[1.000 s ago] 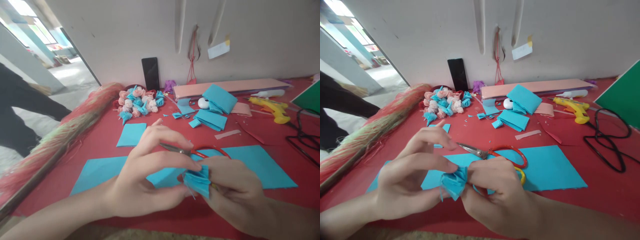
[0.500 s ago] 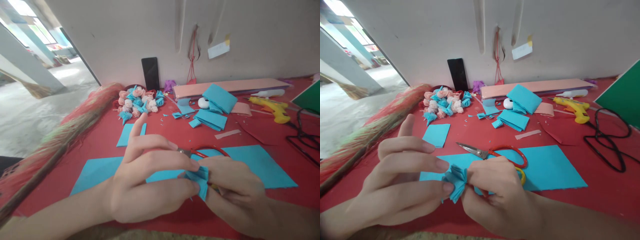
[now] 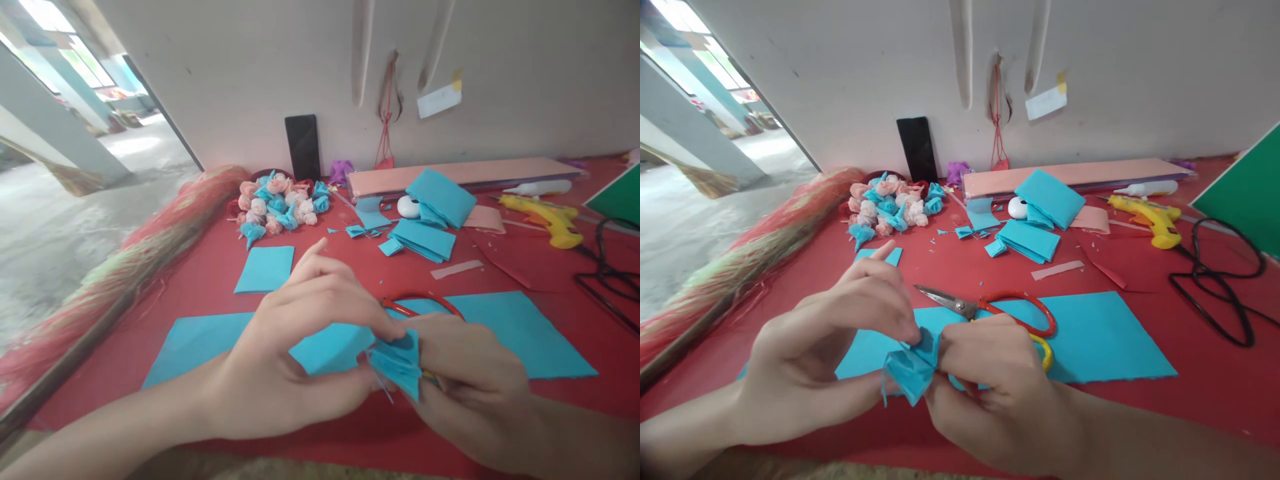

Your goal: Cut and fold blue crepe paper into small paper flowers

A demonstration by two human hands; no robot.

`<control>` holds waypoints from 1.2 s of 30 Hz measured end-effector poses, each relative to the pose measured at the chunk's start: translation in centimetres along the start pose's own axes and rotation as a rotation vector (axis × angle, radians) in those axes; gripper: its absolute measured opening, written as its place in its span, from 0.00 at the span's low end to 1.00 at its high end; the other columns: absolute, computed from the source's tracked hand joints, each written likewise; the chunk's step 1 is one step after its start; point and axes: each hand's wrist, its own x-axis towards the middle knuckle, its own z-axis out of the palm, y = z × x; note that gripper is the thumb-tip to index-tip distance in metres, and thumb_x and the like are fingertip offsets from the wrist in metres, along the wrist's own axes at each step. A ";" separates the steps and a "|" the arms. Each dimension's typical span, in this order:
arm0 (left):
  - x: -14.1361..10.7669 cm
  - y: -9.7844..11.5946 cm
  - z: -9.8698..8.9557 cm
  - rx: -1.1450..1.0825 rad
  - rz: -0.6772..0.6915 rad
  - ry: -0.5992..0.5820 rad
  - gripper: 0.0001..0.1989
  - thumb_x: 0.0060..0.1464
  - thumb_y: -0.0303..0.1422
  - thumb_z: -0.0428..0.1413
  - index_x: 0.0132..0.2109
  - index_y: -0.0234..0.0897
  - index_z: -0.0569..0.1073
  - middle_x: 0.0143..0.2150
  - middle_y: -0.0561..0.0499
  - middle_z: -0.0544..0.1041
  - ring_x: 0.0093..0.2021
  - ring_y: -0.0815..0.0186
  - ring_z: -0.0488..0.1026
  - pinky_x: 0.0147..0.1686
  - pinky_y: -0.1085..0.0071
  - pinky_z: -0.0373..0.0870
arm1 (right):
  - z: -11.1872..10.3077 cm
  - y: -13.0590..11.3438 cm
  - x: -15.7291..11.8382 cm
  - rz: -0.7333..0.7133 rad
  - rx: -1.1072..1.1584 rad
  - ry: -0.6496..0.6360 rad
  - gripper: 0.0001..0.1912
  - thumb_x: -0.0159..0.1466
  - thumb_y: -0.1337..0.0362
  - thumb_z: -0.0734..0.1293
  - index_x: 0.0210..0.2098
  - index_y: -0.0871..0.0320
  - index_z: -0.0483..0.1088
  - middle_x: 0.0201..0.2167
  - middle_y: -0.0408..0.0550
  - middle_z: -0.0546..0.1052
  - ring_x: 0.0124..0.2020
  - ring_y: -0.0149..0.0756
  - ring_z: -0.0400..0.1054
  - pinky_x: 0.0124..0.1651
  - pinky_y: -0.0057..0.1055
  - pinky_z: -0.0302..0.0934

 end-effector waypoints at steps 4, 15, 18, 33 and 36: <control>-0.4 -0.1 0.1 -0.055 -0.024 -0.020 0.13 0.45 0.22 0.60 0.39 0.39 0.72 0.34 0.55 0.79 0.32 0.68 0.72 0.43 0.64 0.68 | 0.2 -0.2 -0.1 0.014 0.089 0.021 0.13 0.56 0.76 0.57 0.17 0.60 0.59 0.15 0.42 0.68 0.17 0.25 0.61 0.21 0.22 0.54; -0.4 -0.6 -0.3 -0.247 -0.146 0.014 0.07 0.48 0.25 0.61 0.36 0.36 0.73 0.31 0.52 0.76 0.36 0.67 0.72 0.43 0.67 0.70 | -0.2 0.0 0.4 0.283 0.537 -0.081 0.15 0.58 0.74 0.60 0.16 0.62 0.63 0.13 0.39 0.66 0.14 0.19 0.57 0.18 0.15 0.53; -0.6 -0.9 -0.1 -0.310 -0.239 0.024 0.07 0.48 0.26 0.61 0.36 0.38 0.74 0.33 0.52 0.75 0.39 0.67 0.71 0.44 0.67 0.70 | 0.0 0.4 0.0 0.474 0.817 -0.149 0.14 0.64 0.66 0.61 0.25 0.61 0.73 0.15 0.40 0.67 0.13 0.19 0.53 0.16 0.15 0.50; -0.9 -1.3 1.0 -0.426 -0.380 0.176 0.03 0.49 0.24 0.61 0.31 0.36 0.75 0.30 0.53 0.75 0.35 0.69 0.70 0.39 0.71 0.70 | 0.5 0.9 -0.6 0.699 1.074 -0.120 0.11 0.65 0.65 0.62 0.31 0.57 0.76 0.16 0.39 0.69 0.14 0.16 0.52 0.15 0.11 0.45; -0.9 -1.3 0.9 -0.504 -0.444 0.191 0.02 0.49 0.27 0.61 0.31 0.36 0.75 0.29 0.53 0.75 0.34 0.70 0.70 0.36 0.73 0.69 | 0.4 0.9 -0.6 0.695 1.062 -0.127 0.12 0.65 0.64 0.62 0.31 0.56 0.76 0.16 0.39 0.69 0.14 0.16 0.52 0.16 0.11 0.46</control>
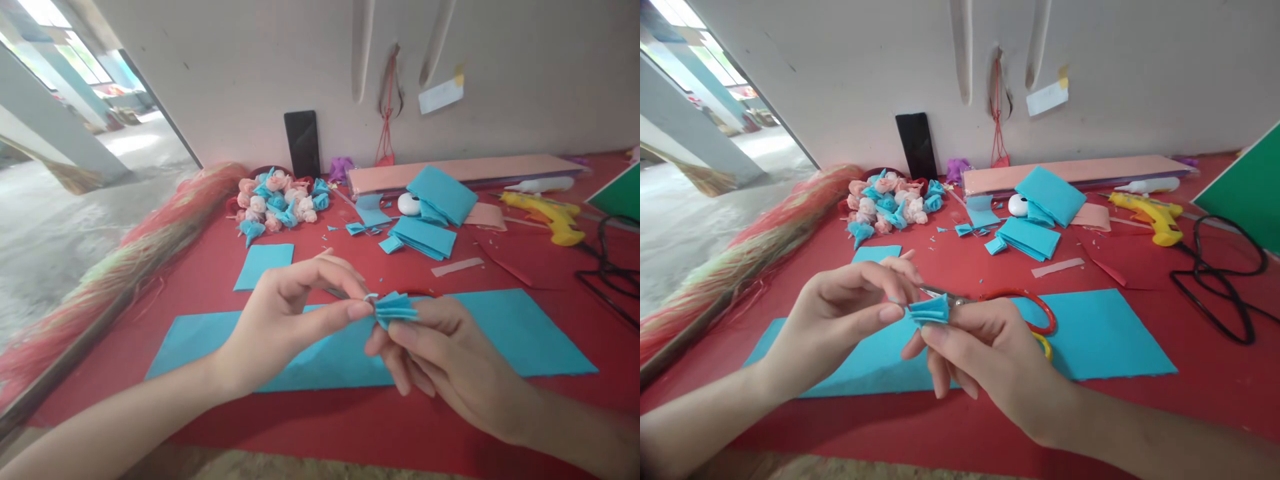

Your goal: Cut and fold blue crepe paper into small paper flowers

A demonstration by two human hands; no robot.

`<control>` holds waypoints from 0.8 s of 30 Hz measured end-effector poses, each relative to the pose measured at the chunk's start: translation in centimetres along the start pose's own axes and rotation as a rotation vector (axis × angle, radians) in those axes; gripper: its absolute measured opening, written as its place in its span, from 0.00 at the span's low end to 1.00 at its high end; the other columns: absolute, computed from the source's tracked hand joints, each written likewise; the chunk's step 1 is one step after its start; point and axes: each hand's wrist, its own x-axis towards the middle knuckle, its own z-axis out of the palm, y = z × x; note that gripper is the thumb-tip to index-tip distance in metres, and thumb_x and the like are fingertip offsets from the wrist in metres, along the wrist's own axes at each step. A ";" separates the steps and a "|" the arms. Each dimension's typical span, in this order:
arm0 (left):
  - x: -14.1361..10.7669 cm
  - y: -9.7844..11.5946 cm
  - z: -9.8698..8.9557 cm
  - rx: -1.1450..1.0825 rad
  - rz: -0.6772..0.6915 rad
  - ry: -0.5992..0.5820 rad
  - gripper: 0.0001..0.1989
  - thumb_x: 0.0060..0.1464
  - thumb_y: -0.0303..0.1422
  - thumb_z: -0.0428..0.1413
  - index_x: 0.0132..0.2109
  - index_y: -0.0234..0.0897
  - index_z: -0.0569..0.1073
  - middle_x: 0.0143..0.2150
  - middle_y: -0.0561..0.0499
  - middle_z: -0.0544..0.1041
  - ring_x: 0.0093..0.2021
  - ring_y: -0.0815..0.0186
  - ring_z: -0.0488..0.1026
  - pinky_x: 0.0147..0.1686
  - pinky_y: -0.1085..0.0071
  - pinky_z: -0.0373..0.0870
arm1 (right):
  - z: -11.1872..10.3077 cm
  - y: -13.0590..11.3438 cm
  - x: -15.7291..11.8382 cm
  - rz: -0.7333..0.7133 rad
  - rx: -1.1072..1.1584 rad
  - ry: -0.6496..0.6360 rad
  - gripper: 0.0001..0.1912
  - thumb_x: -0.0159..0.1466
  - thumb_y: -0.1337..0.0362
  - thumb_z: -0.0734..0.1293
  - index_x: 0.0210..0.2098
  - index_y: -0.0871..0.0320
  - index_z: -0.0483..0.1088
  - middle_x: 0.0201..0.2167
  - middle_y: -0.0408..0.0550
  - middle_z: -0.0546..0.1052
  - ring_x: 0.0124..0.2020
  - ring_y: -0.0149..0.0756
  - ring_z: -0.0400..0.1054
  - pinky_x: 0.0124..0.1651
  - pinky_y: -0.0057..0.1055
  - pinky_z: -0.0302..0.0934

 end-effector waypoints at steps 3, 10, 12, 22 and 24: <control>0.0 0.1 0.1 -0.063 -0.119 0.031 0.01 0.51 0.28 0.60 0.31 0.37 0.75 0.30 0.54 0.75 0.34 0.71 0.71 0.36 0.75 0.69 | -0.1 0.0 0.1 0.036 -0.026 0.032 0.11 0.64 0.63 0.63 0.30 0.55 0.77 0.16 0.38 0.69 0.14 0.16 0.53 0.16 0.12 0.46; 0.5 -0.5 0.5 -0.309 -0.307 0.084 0.05 0.56 0.30 0.55 0.32 0.35 0.72 0.30 0.55 0.75 0.33 0.72 0.72 0.38 0.77 0.69 | -0.6 0.4 0.5 0.046 -0.084 0.099 0.12 0.64 0.61 0.63 0.28 0.56 0.76 0.16 0.39 0.69 0.14 0.17 0.52 0.16 0.16 0.44; 0.7 -1.1 0.7 -0.328 -0.368 0.122 0.07 0.57 0.31 0.54 0.31 0.35 0.70 0.28 0.55 0.75 0.32 0.72 0.72 0.37 0.77 0.68 | -0.7 0.6 0.7 0.052 -0.107 0.119 0.13 0.64 0.61 0.63 0.28 0.57 0.75 0.16 0.38 0.68 0.14 0.17 0.52 0.16 0.16 0.44; 0.9 -4.1 0.7 -0.392 -0.498 0.177 0.18 0.61 0.31 0.43 0.22 0.36 0.59 0.24 0.55 0.72 0.28 0.72 0.67 0.36 0.74 0.63 | -1.1 1.9 1.5 0.149 -0.191 0.220 0.17 0.62 0.55 0.63 0.26 0.62 0.73 0.15 0.40 0.68 0.12 0.18 0.51 0.16 0.19 0.42; 0.9 -4.2 0.8 -0.400 -0.500 0.207 0.16 0.61 0.32 0.45 0.25 0.36 0.61 0.24 0.55 0.74 0.29 0.71 0.69 0.36 0.73 0.63 | -1.2 2.1 1.6 0.150 -0.205 0.221 0.17 0.62 0.55 0.62 0.27 0.62 0.73 0.16 0.40 0.68 0.12 0.18 0.51 0.16 0.19 0.43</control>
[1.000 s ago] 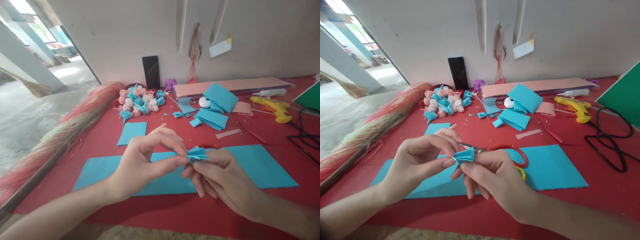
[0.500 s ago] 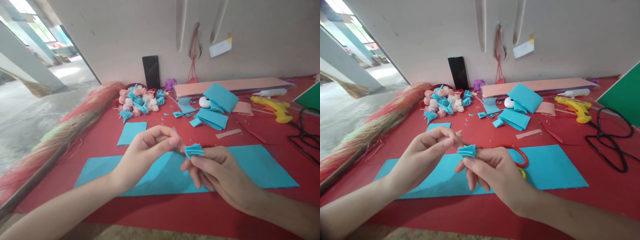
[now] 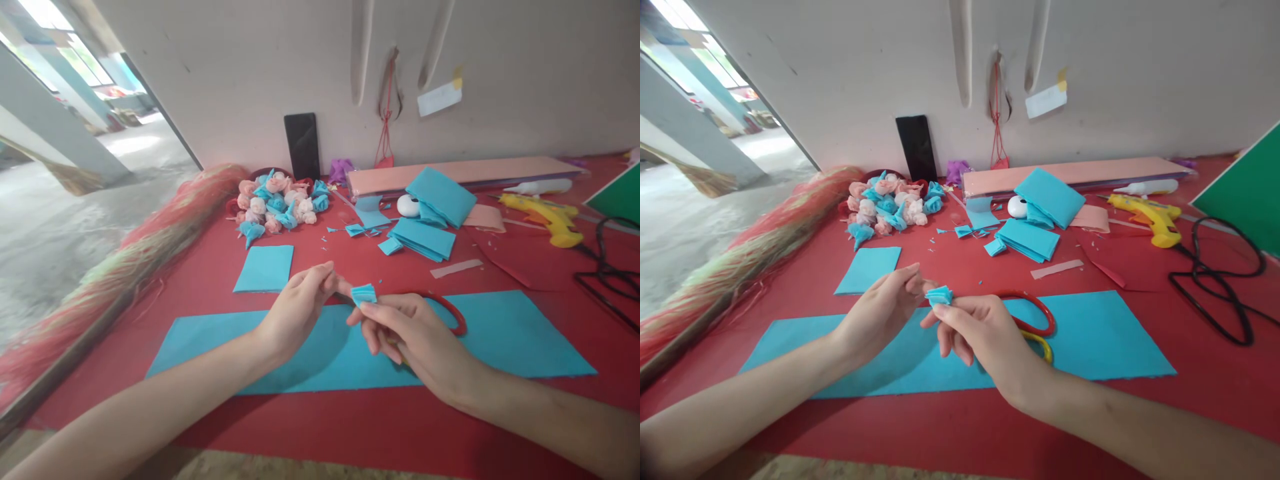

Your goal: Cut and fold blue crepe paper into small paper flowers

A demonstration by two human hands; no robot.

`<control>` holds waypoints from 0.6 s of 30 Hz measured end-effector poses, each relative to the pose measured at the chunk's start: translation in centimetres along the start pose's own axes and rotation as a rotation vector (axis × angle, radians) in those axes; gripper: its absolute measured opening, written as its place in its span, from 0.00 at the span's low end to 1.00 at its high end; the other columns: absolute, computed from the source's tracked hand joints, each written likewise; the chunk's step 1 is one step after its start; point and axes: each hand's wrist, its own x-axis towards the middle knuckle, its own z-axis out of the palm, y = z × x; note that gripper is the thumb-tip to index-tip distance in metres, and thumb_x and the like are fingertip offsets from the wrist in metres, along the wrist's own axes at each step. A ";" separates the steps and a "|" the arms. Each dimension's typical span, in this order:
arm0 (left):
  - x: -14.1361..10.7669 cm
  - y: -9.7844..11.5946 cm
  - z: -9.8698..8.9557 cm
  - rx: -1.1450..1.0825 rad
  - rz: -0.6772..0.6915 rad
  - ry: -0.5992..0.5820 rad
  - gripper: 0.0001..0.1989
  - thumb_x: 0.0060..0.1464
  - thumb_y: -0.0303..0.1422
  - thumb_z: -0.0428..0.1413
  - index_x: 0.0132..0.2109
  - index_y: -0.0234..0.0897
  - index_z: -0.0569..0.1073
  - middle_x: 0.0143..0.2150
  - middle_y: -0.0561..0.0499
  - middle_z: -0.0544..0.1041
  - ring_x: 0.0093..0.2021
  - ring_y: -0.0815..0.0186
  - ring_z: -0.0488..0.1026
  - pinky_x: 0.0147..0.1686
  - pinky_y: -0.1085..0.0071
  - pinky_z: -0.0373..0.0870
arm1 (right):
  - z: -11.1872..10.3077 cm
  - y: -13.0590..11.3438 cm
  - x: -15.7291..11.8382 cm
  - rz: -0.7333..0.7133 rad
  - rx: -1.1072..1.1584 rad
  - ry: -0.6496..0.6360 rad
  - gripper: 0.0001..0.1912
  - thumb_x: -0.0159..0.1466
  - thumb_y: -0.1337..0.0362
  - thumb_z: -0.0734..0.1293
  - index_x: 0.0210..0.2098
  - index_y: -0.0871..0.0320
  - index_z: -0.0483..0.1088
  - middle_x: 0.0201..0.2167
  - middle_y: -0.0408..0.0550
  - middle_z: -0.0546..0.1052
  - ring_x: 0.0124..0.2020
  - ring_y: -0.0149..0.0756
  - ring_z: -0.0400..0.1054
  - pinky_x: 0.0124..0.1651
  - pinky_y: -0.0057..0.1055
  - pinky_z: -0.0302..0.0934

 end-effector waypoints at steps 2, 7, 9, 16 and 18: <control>0.0 -0.1 0.1 -0.028 0.008 0.022 0.07 0.60 0.31 0.48 0.34 0.37 0.67 0.26 0.56 0.75 0.29 0.71 0.70 0.36 0.73 0.63 | -0.1 0.1 0.2 -0.015 -0.023 0.009 0.18 0.63 0.54 0.62 0.27 0.62 0.73 0.16 0.41 0.68 0.13 0.18 0.51 0.16 0.20 0.42; -0.4 0.1 0.0 -0.025 0.094 -0.059 0.11 0.58 0.35 0.50 0.47 0.36 0.69 0.31 0.53 0.75 0.30 0.70 0.70 0.36 0.71 0.65 | -0.2 -0.4 0.3 -0.135 -0.154 0.057 0.18 0.64 0.55 0.60 0.25 0.61 0.71 0.15 0.39 0.66 0.13 0.20 0.52 0.17 0.21 0.46; -0.6 0.3 -0.1 0.065 0.186 -0.124 0.12 0.54 0.34 0.56 0.46 0.38 0.70 0.33 0.54 0.74 0.32 0.71 0.69 0.36 0.73 0.66 | -0.2 -0.8 0.0 -0.215 -0.239 0.070 0.19 0.64 0.58 0.60 0.20 0.61 0.67 0.12 0.37 0.61 0.12 0.20 0.50 0.18 0.22 0.48; -2.1 0.9 0.1 0.492 0.656 -0.216 0.09 0.48 0.24 0.61 0.38 0.39 0.74 0.34 0.53 0.73 0.38 0.69 0.68 0.45 0.70 0.63 | 0.0 -1.4 -1.2 -0.608 -0.564 0.062 0.15 0.61 0.69 0.60 0.18 0.60 0.60 0.16 0.38 0.60 0.19 0.23 0.54 0.22 0.24 0.47; -2.5 1.3 0.4 0.547 0.732 -0.215 0.07 0.49 0.24 0.60 0.36 0.39 0.73 0.32 0.53 0.74 0.37 0.68 0.68 0.47 0.66 0.63 | -0.1 -1.3 -1.3 -0.774 -0.703 0.088 0.15 0.62 0.71 0.60 0.19 0.59 0.57 0.17 0.37 0.58 0.19 0.23 0.52 0.23 0.23 0.47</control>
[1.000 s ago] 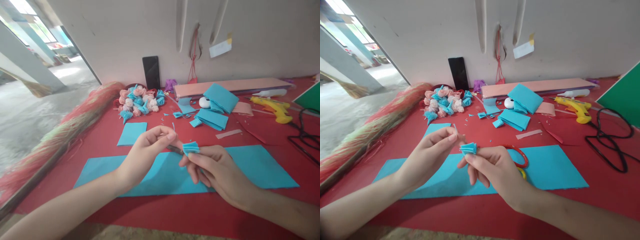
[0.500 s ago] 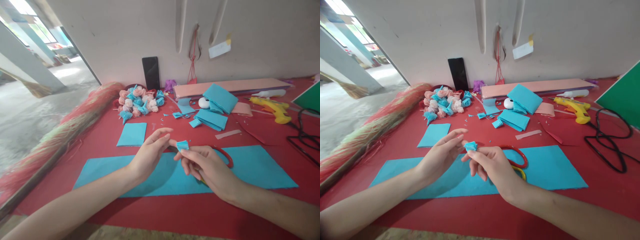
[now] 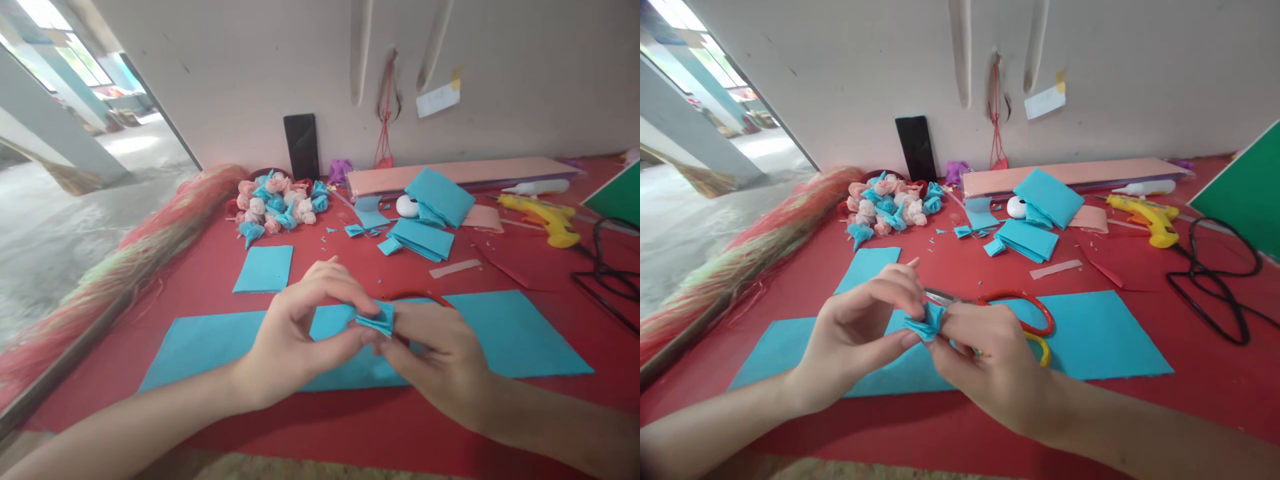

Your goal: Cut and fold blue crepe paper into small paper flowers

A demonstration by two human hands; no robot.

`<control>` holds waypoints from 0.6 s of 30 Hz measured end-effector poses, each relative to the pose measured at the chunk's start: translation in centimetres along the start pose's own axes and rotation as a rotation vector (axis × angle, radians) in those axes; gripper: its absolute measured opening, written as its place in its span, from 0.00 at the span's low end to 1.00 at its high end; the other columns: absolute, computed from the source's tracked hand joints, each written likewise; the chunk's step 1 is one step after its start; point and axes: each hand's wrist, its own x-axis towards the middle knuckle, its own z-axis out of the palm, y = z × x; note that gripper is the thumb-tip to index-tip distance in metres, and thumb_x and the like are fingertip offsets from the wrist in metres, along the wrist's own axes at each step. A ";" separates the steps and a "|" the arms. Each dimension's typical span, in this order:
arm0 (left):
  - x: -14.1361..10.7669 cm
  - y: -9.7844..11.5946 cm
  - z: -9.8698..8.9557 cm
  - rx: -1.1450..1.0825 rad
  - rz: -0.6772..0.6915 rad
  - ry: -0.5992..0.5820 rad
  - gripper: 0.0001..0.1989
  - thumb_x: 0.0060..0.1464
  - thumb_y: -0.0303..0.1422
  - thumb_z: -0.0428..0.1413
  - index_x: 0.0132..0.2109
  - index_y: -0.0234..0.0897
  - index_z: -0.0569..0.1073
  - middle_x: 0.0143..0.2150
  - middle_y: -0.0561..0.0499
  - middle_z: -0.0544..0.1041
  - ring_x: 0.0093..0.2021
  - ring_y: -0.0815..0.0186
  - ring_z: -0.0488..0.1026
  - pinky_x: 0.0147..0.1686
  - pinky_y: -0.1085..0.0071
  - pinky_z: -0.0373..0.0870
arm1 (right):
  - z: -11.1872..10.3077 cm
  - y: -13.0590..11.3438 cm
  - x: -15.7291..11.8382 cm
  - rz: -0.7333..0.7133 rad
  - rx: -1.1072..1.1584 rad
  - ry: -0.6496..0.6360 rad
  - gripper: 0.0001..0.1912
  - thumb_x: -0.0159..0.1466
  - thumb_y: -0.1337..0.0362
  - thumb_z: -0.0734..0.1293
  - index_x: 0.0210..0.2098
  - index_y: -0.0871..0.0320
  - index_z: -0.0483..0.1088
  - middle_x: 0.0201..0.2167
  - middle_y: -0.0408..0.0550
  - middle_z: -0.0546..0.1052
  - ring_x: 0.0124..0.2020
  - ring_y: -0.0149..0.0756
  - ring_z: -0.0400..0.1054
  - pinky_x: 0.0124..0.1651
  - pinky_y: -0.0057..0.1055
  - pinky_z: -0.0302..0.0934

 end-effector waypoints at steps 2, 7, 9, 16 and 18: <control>0.2 0.6 0.0 0.053 0.030 -0.014 0.05 0.50 0.25 0.59 0.35 0.38 0.73 0.31 0.53 0.75 0.35 0.68 0.68 0.47 0.64 0.63 | -0.1 0.1 -0.1 -0.120 -0.085 0.031 0.16 0.63 0.71 0.61 0.20 0.59 0.54 0.17 0.36 0.56 0.20 0.22 0.51 0.23 0.23 0.47; 0.7 1.6 -0.3 0.145 0.065 -0.063 0.04 0.49 0.25 0.60 0.33 0.38 0.74 0.28 0.53 0.73 0.32 0.68 0.67 0.44 0.64 0.63 | -0.7 -0.2 0.0 -0.275 -0.142 -0.004 0.13 0.68 0.68 0.57 0.25 0.59 0.58 0.20 0.37 0.61 0.23 0.24 0.55 0.25 0.23 0.50; 0.7 1.8 -0.5 0.142 0.014 -0.092 0.05 0.48 0.25 0.60 0.33 0.39 0.74 0.30 0.52 0.73 0.33 0.67 0.67 0.45 0.64 0.63 | -1.0 -0.5 0.1 -0.291 -0.193 -0.048 0.13 0.68 0.67 0.56 0.27 0.59 0.61 0.21 0.39 0.64 0.23 0.25 0.57 0.26 0.24 0.51; 0.3 2.2 -0.4 -0.078 -0.162 -0.141 0.04 0.50 0.26 0.59 0.33 0.40 0.74 0.40 0.50 0.76 0.43 0.63 0.70 0.48 0.64 0.64 | -1.6 -1.1 0.3 -0.267 -0.199 -0.121 0.13 0.69 0.67 0.54 0.28 0.57 0.61 0.20 0.41 0.67 0.23 0.28 0.62 0.27 0.26 0.55; 0.2 2.4 -0.3 -0.149 -0.207 -0.134 0.03 0.51 0.27 0.59 0.33 0.40 0.75 0.42 0.50 0.77 0.46 0.62 0.71 0.51 0.62 0.64 | -1.6 -1.0 0.1 -0.260 -0.205 -0.126 0.11 0.69 0.67 0.54 0.31 0.56 0.61 0.21 0.40 0.69 0.25 0.28 0.64 0.29 0.26 0.57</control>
